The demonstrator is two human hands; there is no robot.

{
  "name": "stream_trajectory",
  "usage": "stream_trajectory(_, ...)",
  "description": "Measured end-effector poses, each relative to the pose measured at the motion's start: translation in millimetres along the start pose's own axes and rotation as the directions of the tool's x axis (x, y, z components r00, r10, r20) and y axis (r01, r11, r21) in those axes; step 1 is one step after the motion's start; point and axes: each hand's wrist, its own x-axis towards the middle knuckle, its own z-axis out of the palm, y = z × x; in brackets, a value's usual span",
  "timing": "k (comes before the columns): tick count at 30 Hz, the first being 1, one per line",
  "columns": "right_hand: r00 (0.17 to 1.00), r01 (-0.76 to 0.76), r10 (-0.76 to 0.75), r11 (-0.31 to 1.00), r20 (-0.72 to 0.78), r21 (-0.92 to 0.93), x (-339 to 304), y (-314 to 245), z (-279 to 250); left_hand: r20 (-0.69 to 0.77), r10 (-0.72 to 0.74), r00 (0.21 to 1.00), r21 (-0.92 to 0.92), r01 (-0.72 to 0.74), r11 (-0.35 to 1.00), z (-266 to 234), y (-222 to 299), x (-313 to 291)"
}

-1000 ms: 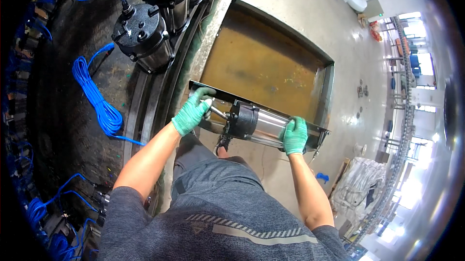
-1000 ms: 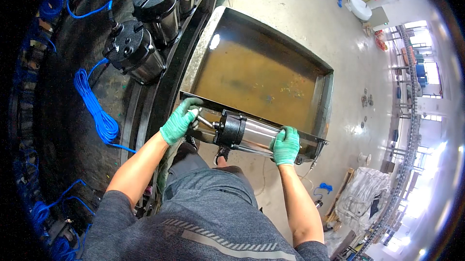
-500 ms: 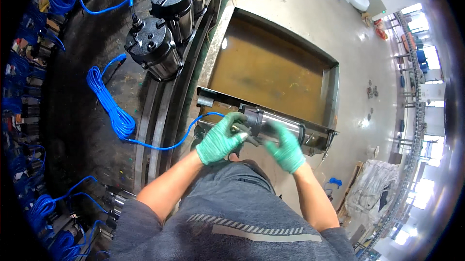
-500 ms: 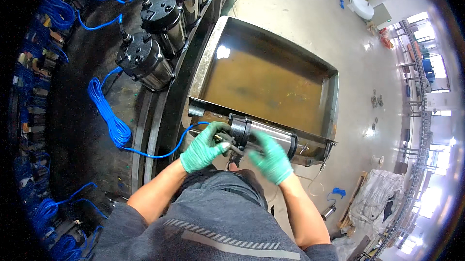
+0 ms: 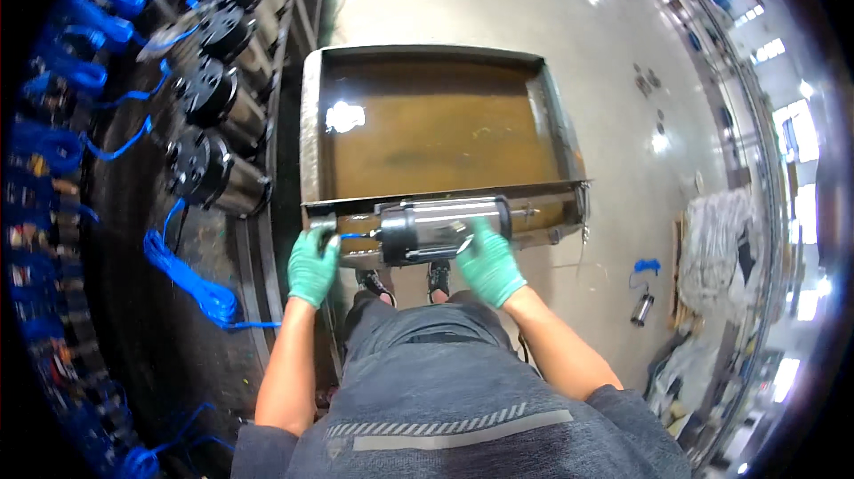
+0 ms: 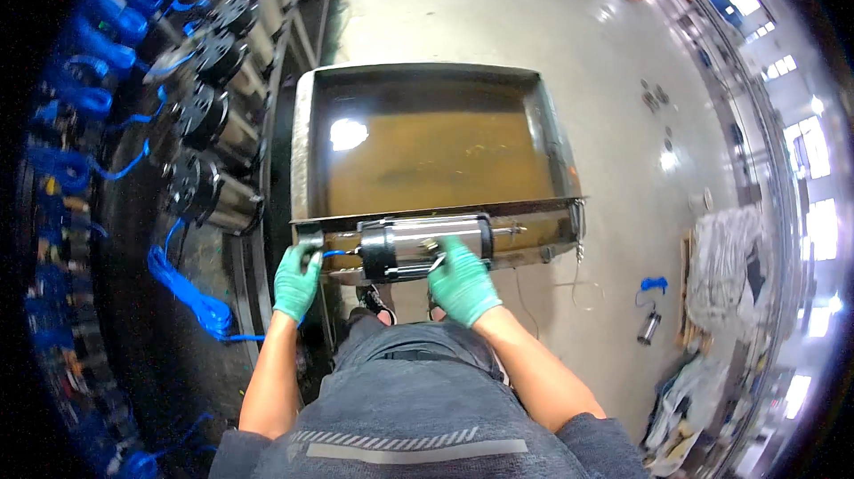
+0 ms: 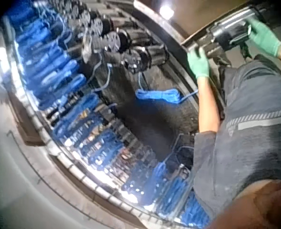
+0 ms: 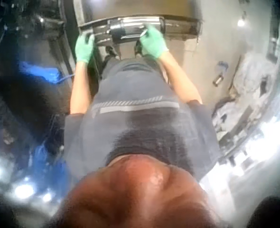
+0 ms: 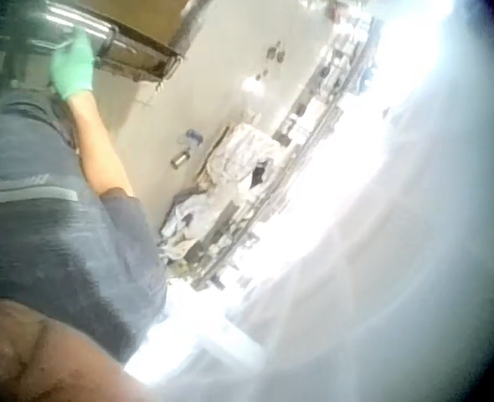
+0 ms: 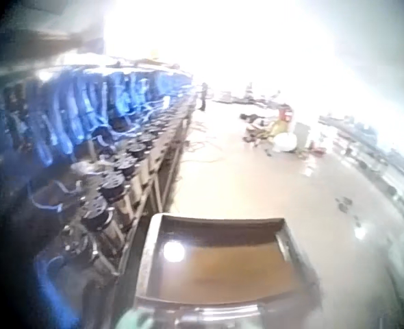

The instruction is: The person places a submersible water pump into a testing tank of water, connects a power cable, and then removes it to place it back on a production line.

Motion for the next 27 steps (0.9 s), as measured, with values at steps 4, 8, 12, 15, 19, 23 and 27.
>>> stream_trajectory(4, 0.962, -0.120, 0.085, 0.985, -0.261, -0.122, 7, 58, -44, 0.256, -0.019, 0.967, 0.270, -0.053, 0.961, 19, -42, 0)
stream_trajectory(8, 0.960, -0.252, 0.242, 0.966, -0.141, -0.063, 16, 79, -42, 0.432, -0.135, 0.891, 0.265, 0.018, 0.964, 21, -25, 27)
stream_trajectory(12, 0.961, -0.180, 0.180, 0.983, -0.208, 0.019, 20, 101, -33, 0.343, -0.024, 0.939, 0.025, 0.016, 1.000, 17, 20, 23)
stream_trajectory(15, 0.946, -0.251, 0.254, 0.967, -0.201, 0.041, 18, 108, -51, 0.279, -0.033, 0.960, -0.101, 0.063, 0.993, -9, 55, 7)
stream_trajectory(19, 0.941, -0.279, 0.315, 0.929, -0.123, 0.243, 19, 161, -52, 0.251, 0.232, 0.940, -0.249, -0.169, 0.954, -49, 128, 10)
stream_trajectory(23, 0.909, -0.366, 0.408, 0.880, -0.088, 0.302, 20, 182, -31, 0.351, 0.431, 0.831, -0.181, -0.392, 0.902, -60, 180, 38)
stream_trajectory(27, 0.874, -0.343, 0.350, 0.936, -0.337, 0.083, 32, 185, 13, 0.301, 0.553, 0.777, -0.239, -0.500, 0.833, -43, 222, 52)
